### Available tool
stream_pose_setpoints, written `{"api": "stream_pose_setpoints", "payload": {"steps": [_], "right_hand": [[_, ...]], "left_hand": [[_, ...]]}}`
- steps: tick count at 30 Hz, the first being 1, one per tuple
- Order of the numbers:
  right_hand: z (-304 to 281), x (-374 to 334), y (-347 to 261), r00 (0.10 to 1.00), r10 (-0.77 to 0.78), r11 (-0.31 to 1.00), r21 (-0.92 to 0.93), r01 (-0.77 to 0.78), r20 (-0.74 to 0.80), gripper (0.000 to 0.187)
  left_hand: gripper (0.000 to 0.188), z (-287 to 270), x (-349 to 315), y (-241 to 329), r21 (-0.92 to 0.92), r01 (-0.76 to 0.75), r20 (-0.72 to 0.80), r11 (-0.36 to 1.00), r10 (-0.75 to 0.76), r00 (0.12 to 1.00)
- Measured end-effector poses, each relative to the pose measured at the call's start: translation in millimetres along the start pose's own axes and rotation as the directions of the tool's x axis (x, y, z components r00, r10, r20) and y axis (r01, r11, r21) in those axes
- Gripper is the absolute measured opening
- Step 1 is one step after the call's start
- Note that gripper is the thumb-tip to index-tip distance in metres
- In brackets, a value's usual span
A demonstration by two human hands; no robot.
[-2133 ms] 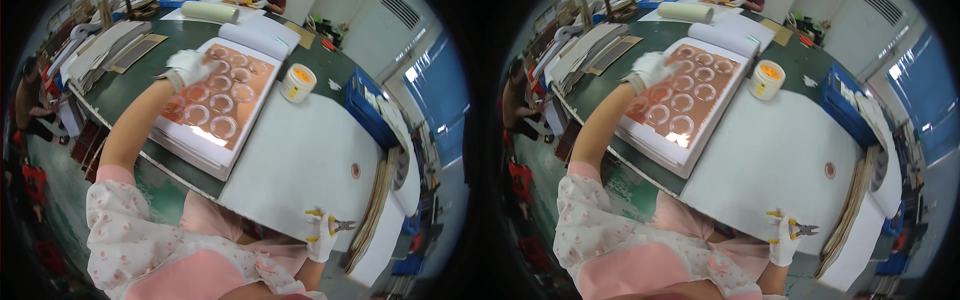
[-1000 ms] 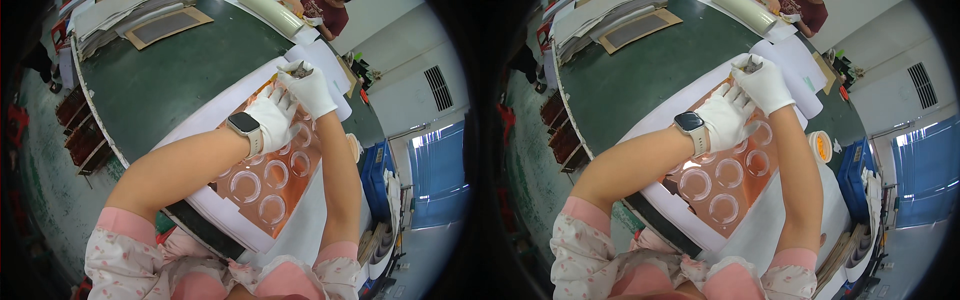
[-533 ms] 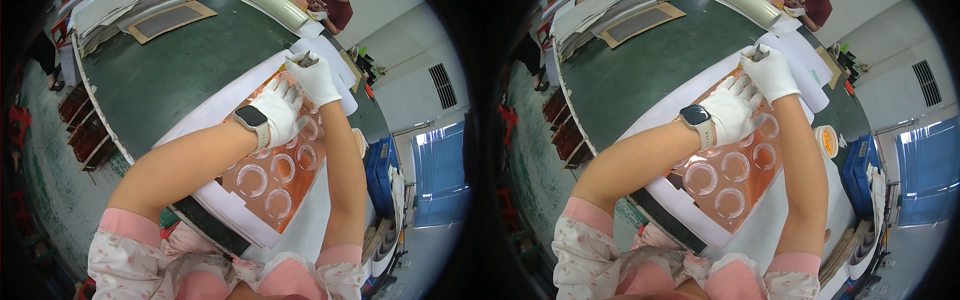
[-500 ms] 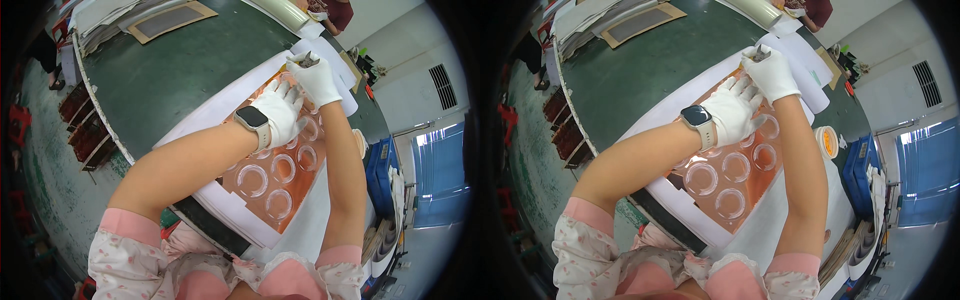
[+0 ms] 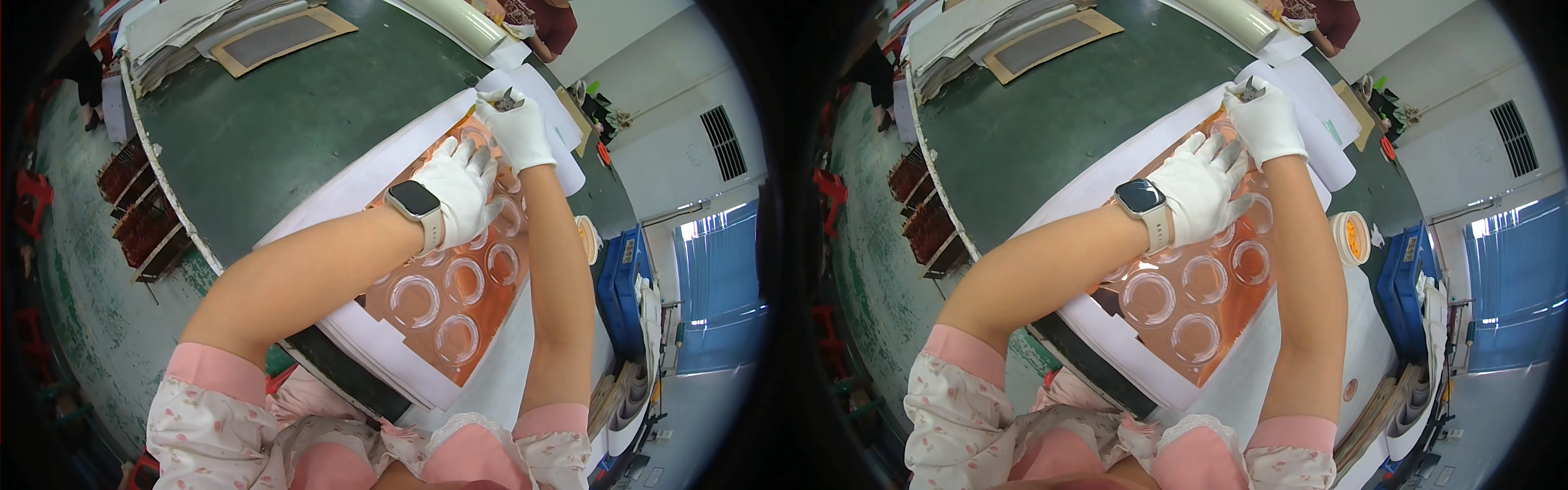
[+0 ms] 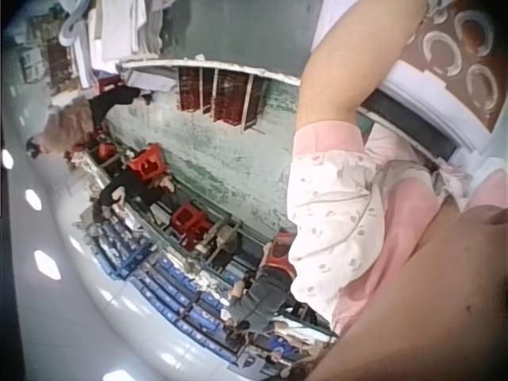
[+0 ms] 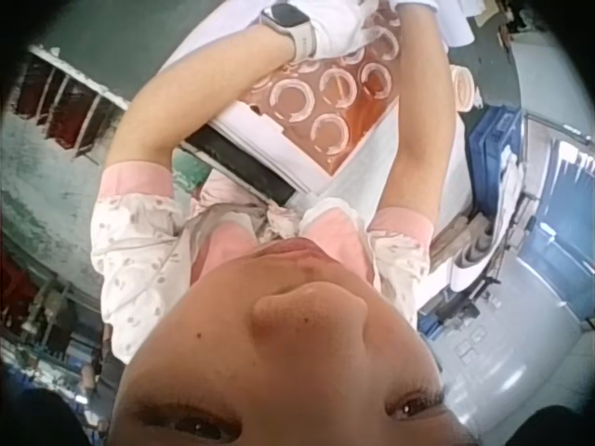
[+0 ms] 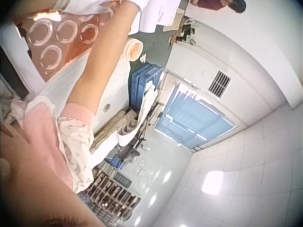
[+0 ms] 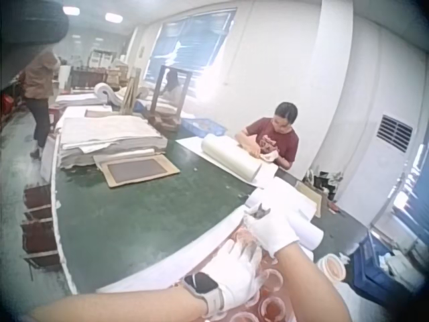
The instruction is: The person uses pliers to cut individual circular copper-colored stickers from a larger sheet. They work methodically, removing the stickers one by one and placing them into a white container on the table.
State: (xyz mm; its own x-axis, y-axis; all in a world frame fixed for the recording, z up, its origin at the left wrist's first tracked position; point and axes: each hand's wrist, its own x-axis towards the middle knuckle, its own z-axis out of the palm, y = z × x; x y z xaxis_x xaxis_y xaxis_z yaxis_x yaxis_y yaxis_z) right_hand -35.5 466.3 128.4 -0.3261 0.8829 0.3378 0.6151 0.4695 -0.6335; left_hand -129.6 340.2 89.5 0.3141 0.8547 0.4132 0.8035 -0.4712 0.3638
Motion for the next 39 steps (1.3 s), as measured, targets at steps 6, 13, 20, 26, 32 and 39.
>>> {"api": "stream_pose_setpoints", "payload": {"steps": [6, 13, 20, 26, 32, 39], "right_hand": [[-1, 2, -4, 0.988, -0.037, 0.999, -0.04, 0.031, -0.148, 0.017], [-94, -59, -70, 0.981, 0.112, 0.913, 0.406, -0.038, -0.16, 0.022], [-188, -284, -107, 0.79, 0.528, 0.718, 0.334, -0.611, 0.31, 0.022], [-198, -505, -96, 0.634, 0.65, 0.368, 0.558, -0.744, 0.418, 0.025], [-121, -675, -68, 0.503, 0.545, -0.022, 0.611, -0.791, 0.671, 0.027], [-28, -739, -30, 0.791, 0.419, -0.261, 0.894, -0.364, 0.445, 0.03]], "left_hand": [[0.053, 2, 0, 1, 0.002, -0.036, -0.059, 0.999, 0.036, 0.998], [0.055, 12, 3, 1, 0.135, -0.028, -0.07, 0.99, 0.038, 0.997], [0.048, -8, 16, 30, 0.154, -0.078, 0.176, 0.985, 0.05, 0.983], [0.039, 19, 18, -9, 0.217, -0.416, 0.128, 0.883, 0.396, 0.909], [0.051, -1, 119, -119, 0.705, -0.584, 0.46, 0.401, 0.369, 0.808], [0.047, 24, -2, 373, -0.433, -0.599, 0.327, 0.674, 0.736, 0.592]]}}
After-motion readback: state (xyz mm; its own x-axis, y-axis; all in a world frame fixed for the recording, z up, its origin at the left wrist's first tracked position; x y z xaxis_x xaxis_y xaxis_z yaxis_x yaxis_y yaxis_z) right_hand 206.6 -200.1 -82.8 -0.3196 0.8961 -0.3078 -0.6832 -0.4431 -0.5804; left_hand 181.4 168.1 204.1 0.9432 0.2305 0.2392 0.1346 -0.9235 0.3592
